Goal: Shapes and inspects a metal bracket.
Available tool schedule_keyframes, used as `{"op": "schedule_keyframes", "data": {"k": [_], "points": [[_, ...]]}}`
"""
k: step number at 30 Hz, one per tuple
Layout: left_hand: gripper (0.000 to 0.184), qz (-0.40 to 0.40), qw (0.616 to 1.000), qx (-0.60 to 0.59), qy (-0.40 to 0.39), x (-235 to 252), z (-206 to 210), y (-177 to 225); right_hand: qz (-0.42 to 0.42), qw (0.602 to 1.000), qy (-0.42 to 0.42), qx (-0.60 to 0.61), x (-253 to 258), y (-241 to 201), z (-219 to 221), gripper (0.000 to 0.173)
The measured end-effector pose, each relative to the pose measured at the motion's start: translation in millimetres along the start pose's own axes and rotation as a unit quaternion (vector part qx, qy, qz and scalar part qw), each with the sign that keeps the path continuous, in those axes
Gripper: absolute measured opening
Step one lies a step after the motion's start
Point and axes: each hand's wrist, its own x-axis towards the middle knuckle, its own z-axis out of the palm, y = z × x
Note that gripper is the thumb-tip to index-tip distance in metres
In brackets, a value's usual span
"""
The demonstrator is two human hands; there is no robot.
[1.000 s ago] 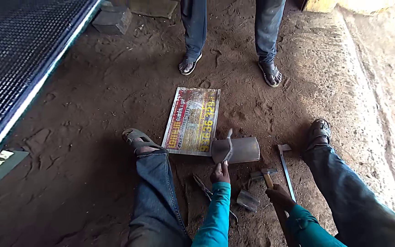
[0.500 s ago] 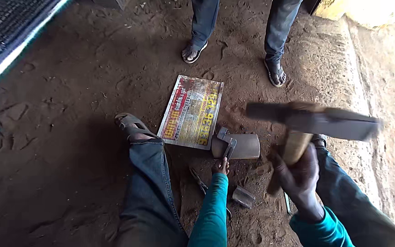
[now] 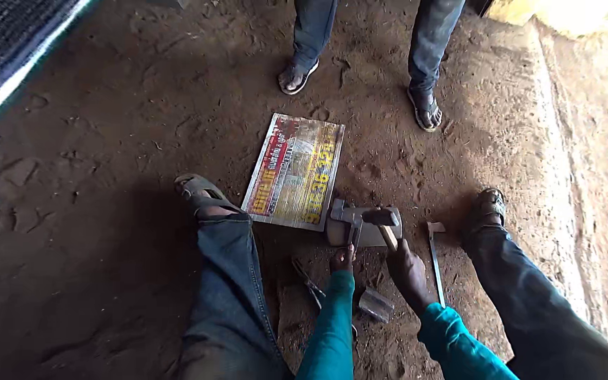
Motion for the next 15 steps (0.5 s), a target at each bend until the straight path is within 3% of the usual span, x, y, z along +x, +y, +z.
{"op": "schedule_keyframes", "data": {"k": [7, 10, 13, 15], "points": [[0.031, -0.027, 0.999, -0.018, 0.005, -9, 7, 7, 0.036, 0.998, -0.049, 0.001, 0, 46, 14, 0.035], [0.024, -0.025, 0.998, -0.059, 0.013, -15, 5, 15, 0.029, 0.983, -0.086, 0.156, 1, 61, 21, 0.038], [0.017, 0.027, 0.993, -0.114, 0.008, -23, -2, 24, 0.063, 0.918, -0.148, 0.364, -10, 99, 63, 0.033], [0.016, 0.061, 0.987, -0.150, -0.011, -34, -10, 38, 0.096, 0.917, -0.155, 0.354, -21, 121, 88, 0.036]]}}
